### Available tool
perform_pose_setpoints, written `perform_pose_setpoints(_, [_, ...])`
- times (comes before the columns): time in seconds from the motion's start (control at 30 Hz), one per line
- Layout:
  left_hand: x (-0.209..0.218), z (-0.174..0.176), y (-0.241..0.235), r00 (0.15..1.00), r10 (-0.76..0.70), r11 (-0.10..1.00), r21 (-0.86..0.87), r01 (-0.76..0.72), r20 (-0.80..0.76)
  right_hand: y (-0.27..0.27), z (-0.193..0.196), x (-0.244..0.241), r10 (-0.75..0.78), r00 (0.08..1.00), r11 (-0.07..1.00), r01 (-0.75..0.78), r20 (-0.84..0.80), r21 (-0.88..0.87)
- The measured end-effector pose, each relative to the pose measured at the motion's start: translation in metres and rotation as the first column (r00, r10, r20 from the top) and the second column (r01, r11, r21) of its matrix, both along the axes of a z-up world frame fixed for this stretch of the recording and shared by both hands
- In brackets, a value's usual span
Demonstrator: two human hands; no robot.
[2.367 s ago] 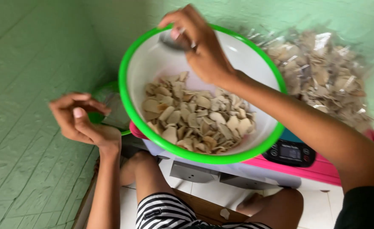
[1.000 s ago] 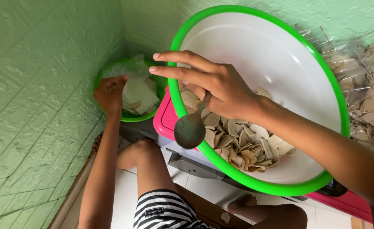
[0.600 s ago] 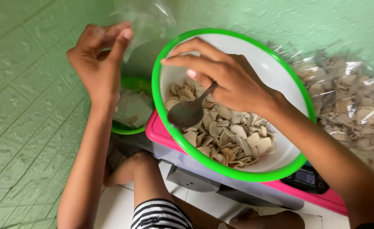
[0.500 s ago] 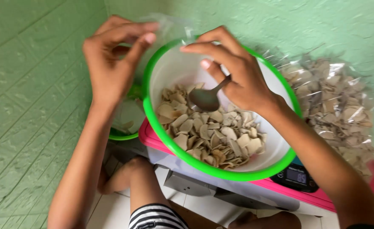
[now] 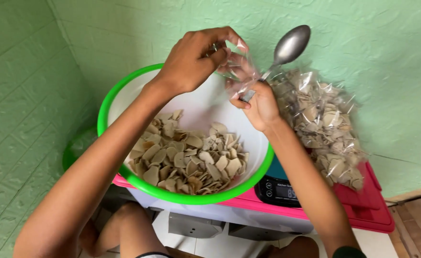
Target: Packaging small snack items into plastic bags using a spoon and a digital scale.
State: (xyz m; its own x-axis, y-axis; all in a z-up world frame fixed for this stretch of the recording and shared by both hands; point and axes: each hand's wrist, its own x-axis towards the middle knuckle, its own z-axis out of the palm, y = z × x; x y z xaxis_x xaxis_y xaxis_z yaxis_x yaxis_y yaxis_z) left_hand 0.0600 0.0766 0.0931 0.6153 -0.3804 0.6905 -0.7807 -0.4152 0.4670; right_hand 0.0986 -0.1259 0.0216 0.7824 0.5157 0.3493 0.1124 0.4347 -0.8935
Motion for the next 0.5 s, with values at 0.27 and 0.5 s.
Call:
perform_pose_setpoints(0.27, [0.008, -0.027, -0.032, 0.981, -0.14, 0.962, -0.255, 0.102, -0.136, -0.007, -0.007, 0.005, -0.092, 0.987, 0.996, 0.088, -0.135, -0.029])
perform_pose_setpoints(0.5, [-0.007, -0.023, -0.037, 0.998, -0.002, 0.96, -0.28, -0.014, -0.06, -0.011, -0.013, 0.006, -0.013, 0.98, 0.998, 0.0, -0.197, -0.063])
